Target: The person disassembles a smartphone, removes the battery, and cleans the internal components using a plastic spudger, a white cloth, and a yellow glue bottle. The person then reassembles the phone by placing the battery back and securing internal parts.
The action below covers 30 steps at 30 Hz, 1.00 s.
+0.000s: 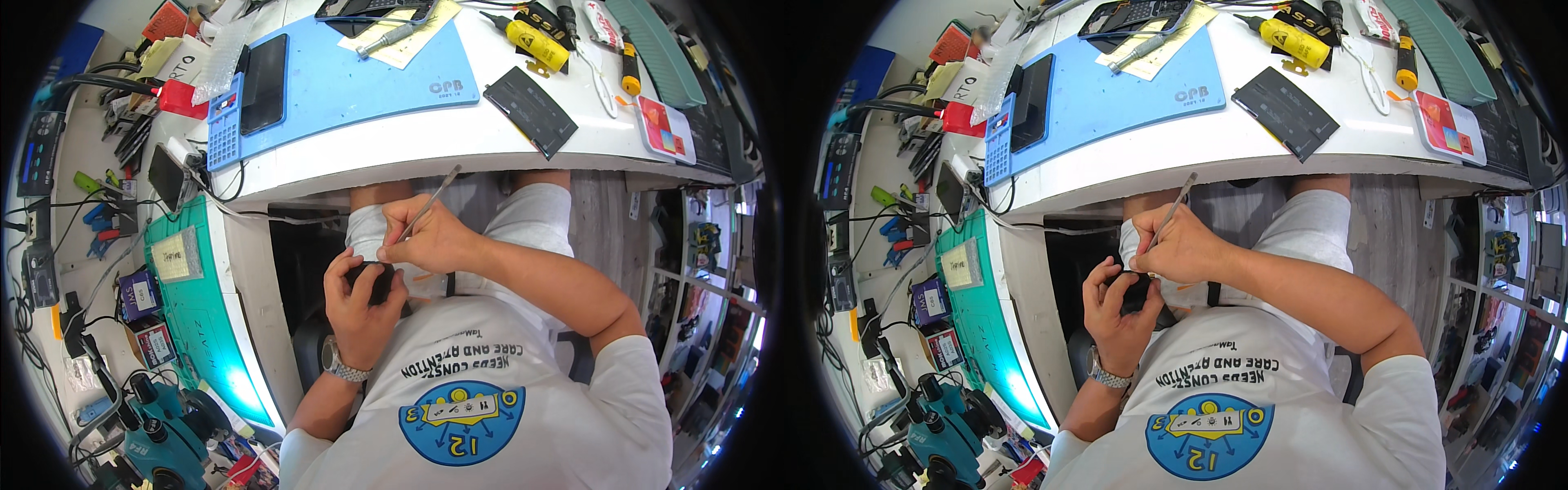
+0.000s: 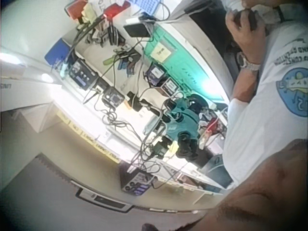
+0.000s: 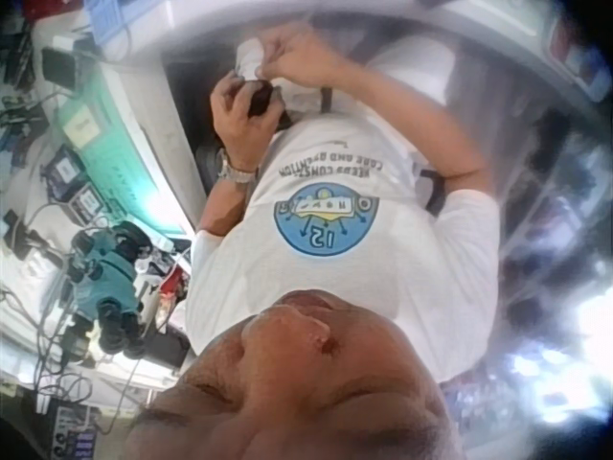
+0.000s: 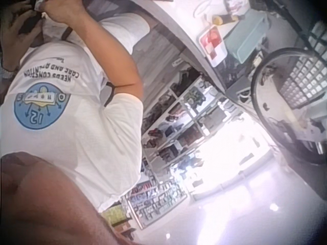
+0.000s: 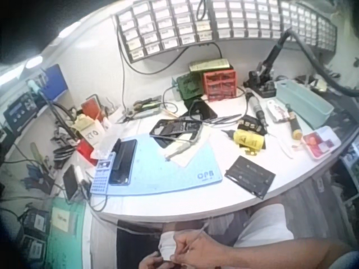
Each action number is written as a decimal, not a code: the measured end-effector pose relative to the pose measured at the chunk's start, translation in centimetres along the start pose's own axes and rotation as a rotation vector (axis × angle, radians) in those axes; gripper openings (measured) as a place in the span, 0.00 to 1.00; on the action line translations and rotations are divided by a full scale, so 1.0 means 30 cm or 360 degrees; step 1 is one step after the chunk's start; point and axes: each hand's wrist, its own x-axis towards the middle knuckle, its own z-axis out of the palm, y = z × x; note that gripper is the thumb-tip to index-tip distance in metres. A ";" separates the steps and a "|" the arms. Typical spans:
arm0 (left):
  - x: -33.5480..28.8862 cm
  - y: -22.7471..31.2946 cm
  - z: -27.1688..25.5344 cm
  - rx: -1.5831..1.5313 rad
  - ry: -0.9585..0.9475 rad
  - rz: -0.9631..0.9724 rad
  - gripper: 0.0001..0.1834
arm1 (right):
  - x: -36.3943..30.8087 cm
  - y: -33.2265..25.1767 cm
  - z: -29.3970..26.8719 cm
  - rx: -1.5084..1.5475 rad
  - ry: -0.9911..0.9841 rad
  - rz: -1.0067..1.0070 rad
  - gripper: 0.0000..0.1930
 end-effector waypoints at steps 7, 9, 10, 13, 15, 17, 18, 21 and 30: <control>0.001 0.023 0.014 0.0062 -0.0015 -0.0160 0.17 | -0.026 -0.004 0.007 -0.0113 0.0024 -0.0042 0.16; 0.006 0.026 0.012 0.0082 -0.0038 -0.0185 0.17 | -0.038 0.002 0.018 -0.0049 0.0074 -0.0154 0.17; 0.010 0.027 0.008 0.0092 -0.0050 -0.0191 0.17 | -0.044 0.008 0.023 -0.0016 0.0099 -0.0210 0.17; 0.021 0.037 -0.007 0.0126 -0.0094 -0.0223 0.17 | -0.055 0.045 0.034 -0.0090 0.0130 -0.0490 0.17; 0.023 0.039 -0.018 0.0145 -0.0115 -0.0235 0.17 | -0.074 0.061 0.032 -0.0163 0.0102 -0.0581 0.14; 0.023 0.036 -0.026 0.0153 -0.0129 -0.0225 0.17 | -0.089 0.072 0.036 -0.0162 0.0098 -0.0686 0.12; 0.024 0.035 -0.027 0.0147 -0.0130 -0.0223 0.17 | -0.094 0.076 0.041 -0.0126 0.0108 -0.0744 0.11; 0.027 0.034 -0.032 0.0138 -0.0143 -0.0217 0.18 | -0.105 0.087 0.051 -0.0141 0.0142 -0.0918 0.10; 0.034 0.041 -0.038 0.0161 -0.0182 -0.0218 0.17 | -0.139 0.064 0.078 -0.0355 0.0273 -0.0943 0.08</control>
